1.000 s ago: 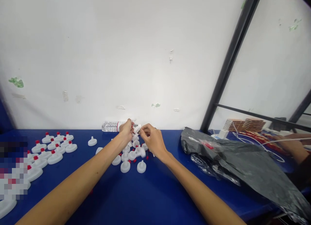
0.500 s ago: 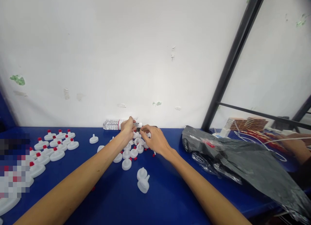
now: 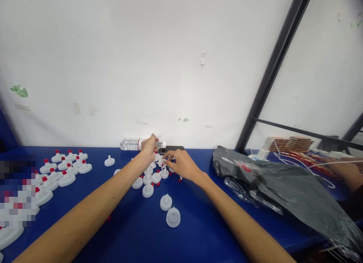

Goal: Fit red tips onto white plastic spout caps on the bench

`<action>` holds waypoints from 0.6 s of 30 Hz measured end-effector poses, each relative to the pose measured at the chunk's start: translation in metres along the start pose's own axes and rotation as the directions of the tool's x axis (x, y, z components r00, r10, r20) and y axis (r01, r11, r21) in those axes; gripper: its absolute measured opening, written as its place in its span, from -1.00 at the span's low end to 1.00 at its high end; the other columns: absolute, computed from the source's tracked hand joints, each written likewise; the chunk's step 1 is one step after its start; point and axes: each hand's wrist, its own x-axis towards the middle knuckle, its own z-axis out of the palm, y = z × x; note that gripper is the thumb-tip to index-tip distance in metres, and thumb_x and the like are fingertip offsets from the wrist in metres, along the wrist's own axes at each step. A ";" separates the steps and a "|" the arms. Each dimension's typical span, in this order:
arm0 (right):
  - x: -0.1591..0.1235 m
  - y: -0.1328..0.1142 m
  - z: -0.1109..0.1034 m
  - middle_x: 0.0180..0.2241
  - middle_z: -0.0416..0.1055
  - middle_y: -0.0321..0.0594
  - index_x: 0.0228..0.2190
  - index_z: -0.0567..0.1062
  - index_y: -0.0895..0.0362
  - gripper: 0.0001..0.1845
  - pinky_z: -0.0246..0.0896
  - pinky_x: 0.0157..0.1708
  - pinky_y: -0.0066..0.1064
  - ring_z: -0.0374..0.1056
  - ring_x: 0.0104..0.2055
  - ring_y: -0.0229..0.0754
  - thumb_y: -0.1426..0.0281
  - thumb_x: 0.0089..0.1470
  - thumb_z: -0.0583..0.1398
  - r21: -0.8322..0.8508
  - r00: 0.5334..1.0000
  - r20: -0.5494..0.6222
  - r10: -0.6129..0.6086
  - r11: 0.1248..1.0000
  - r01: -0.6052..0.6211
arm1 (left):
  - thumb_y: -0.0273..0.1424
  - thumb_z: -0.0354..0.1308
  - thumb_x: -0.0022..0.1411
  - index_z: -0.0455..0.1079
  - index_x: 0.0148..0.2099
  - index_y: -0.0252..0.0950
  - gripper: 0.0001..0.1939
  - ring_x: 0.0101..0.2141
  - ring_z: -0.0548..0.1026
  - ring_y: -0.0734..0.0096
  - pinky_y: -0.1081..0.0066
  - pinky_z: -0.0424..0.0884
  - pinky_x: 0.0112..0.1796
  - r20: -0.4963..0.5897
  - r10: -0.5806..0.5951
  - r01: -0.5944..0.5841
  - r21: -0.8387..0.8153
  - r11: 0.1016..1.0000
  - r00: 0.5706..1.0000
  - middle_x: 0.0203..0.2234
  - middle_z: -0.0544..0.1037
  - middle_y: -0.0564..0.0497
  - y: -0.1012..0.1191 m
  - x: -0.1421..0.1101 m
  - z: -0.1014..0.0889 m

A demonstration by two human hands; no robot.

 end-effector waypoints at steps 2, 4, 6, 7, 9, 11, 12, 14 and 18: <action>0.000 0.000 -0.001 -0.31 0.68 -0.32 -0.18 0.64 0.00 -0.83 0.26 -0.19 -0.38 0.56 -0.29 -0.14 0.42 0.23 0.26 0.004 1.000 -0.008 0.007 1.000 -0.007 | -0.24 0.21 0.40 0.40 0.17 -0.30 -0.61 -0.05 0.55 0.20 0.10 0.56 -0.07 -0.009 -0.011 0.012 0.035 0.999 1.000 0.06 0.51 -0.13 0.001 -0.001 0.001; 0.001 0.002 -0.001 -0.33 0.68 -0.33 -0.20 0.64 0.01 -0.83 0.25 -0.21 -0.39 0.56 -0.32 -0.15 0.43 0.22 0.25 0.003 1.000 -0.021 0.012 1.000 -0.012 | -0.24 0.21 0.40 0.40 0.17 -0.30 -0.62 -0.05 0.55 0.20 0.11 0.56 -0.07 -0.013 -0.019 0.020 0.071 0.997 1.000 0.06 0.52 -0.13 0.003 -0.003 0.002; 0.001 0.003 -0.001 -0.34 0.67 -0.33 -0.21 0.64 0.01 -0.83 0.25 -0.22 -0.39 0.56 -0.32 -0.14 0.42 0.24 0.22 -0.004 0.999 -0.042 0.018 1.000 -0.018 | -0.24 0.21 0.40 0.40 0.17 -0.30 -0.62 -0.06 0.56 0.21 0.11 0.56 -0.08 -0.005 -0.020 0.020 0.102 0.995 1.000 0.05 0.52 -0.13 0.005 -0.004 0.002; 0.001 0.004 -0.001 -0.33 0.67 -0.31 -0.20 0.64 0.02 -0.82 0.25 -0.22 -0.39 0.56 -0.31 -0.13 0.41 0.25 0.21 -0.010 0.998 -0.057 0.022 1.000 -0.022 | -0.24 0.21 0.40 0.40 0.17 -0.30 -0.62 -0.07 0.56 0.21 0.12 0.56 -0.09 0.002 -0.019 0.019 0.119 0.993 1.000 0.05 0.52 -0.13 0.005 -0.005 0.002; 0.001 0.005 -0.001 -0.31 0.67 -0.28 -0.19 0.63 0.02 -0.80 0.24 -0.21 -0.37 0.56 -0.27 -0.10 0.40 0.27 0.18 -0.022 0.996 -0.089 0.031 0.999 -0.033 | -0.24 0.21 0.40 0.40 0.16 -0.31 -0.62 -0.08 0.56 0.22 0.13 0.57 -0.10 0.020 -0.014 0.011 0.159 0.987 1.000 0.04 0.53 -0.12 0.007 -0.006 0.002; 0.001 0.005 -0.003 -0.29 0.67 -0.25 -0.17 0.63 0.04 -0.79 0.23 -0.21 -0.36 0.55 -0.27 -0.09 0.40 0.28 0.17 -0.032 0.992 -0.117 0.043 0.998 -0.047 | -0.24 0.21 0.40 0.40 0.16 -0.31 -0.62 -0.08 0.56 0.22 0.13 0.57 -0.10 0.041 -0.004 -0.004 0.208 0.978 0.999 0.04 0.53 -0.13 0.007 -0.006 0.003; 0.001 0.006 -0.004 -0.30 0.67 -0.25 -0.17 0.62 0.04 -0.79 0.22 -0.22 -0.36 0.55 -0.29 -0.10 0.40 0.28 0.16 -0.035 0.990 -0.129 0.051 0.998 -0.056 | -0.24 0.21 0.40 0.40 0.16 -0.31 -0.62 -0.08 0.56 0.22 0.13 0.57 -0.09 0.051 0.004 -0.016 0.236 0.972 0.999 0.04 0.53 -0.13 0.008 -0.006 0.003; 0.001 0.006 -0.005 -0.31 0.66 -0.25 -0.18 0.61 0.05 -0.79 0.21 -0.25 -0.37 0.53 -0.34 -0.11 0.41 0.28 0.16 -0.040 0.987 -0.146 0.069 0.996 -0.076 | -0.23 0.21 0.40 0.40 0.17 -0.31 -0.62 -0.06 0.56 0.21 0.12 0.56 -0.08 0.075 0.025 -0.047 0.298 0.953 0.997 0.05 0.52 -0.13 0.009 -0.006 0.004; 0.001 0.009 -0.009 -0.33 0.66 -0.26 -0.21 0.60 0.06 -0.82 0.20 -0.28 -0.39 0.52 -0.37 -0.15 0.41 0.29 0.16 -0.047 0.980 -0.169 0.107 0.992 -0.116 | -0.22 0.20 0.40 0.41 0.16 -0.31 -0.61 -0.06 0.56 0.20 0.11 0.56 -0.08 0.143 0.068 -0.131 0.492 0.861 0.987 0.04 0.53 -0.13 0.012 -0.009 0.004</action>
